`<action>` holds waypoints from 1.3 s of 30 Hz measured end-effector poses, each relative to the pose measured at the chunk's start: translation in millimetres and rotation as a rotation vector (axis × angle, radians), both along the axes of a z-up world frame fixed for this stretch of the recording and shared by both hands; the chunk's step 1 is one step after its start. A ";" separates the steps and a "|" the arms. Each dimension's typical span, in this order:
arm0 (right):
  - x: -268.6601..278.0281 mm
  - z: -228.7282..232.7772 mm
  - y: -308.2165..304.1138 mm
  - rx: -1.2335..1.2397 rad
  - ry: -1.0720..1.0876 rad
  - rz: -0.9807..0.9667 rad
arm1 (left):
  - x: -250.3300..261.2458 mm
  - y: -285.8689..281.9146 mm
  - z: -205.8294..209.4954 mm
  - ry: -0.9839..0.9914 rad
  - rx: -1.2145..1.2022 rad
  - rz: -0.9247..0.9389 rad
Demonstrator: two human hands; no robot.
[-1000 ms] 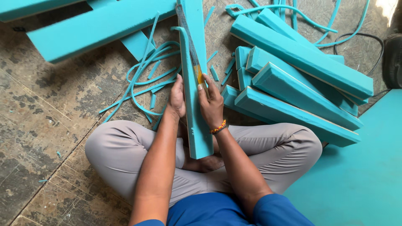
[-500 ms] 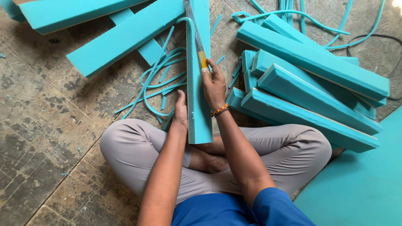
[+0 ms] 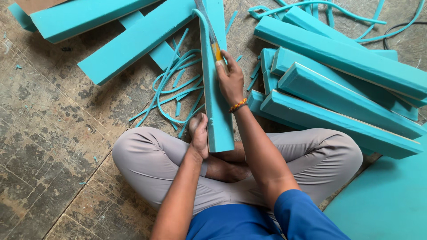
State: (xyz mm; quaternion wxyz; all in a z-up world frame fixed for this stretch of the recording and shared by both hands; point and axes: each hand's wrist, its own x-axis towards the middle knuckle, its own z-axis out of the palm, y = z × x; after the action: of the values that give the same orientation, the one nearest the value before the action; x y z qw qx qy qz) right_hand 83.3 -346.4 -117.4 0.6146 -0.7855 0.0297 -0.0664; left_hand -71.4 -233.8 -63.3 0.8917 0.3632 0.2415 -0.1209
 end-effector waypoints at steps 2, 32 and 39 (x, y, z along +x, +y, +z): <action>15.2 6.1 1.7 -0.078 -0.004 -0.004 | 2.9 -1.4 -3.4 -0.044 0.104 0.023; -60.4 60.2 -0.2 -0.144 0.123 0.032 | -5.7 -7.9 -19.6 -0.148 0.157 0.184; -145.9 85.2 -15.0 0.016 0.169 -0.021 | -6.8 -11.5 -24.0 -0.206 0.301 0.153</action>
State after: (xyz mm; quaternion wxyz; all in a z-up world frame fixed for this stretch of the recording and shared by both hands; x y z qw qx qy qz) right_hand -62.6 -361.5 -32.2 0.6153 -0.7831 0.0902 -0.0063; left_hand -78.2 -245.3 -87.2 0.8541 0.4833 0.1911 0.0226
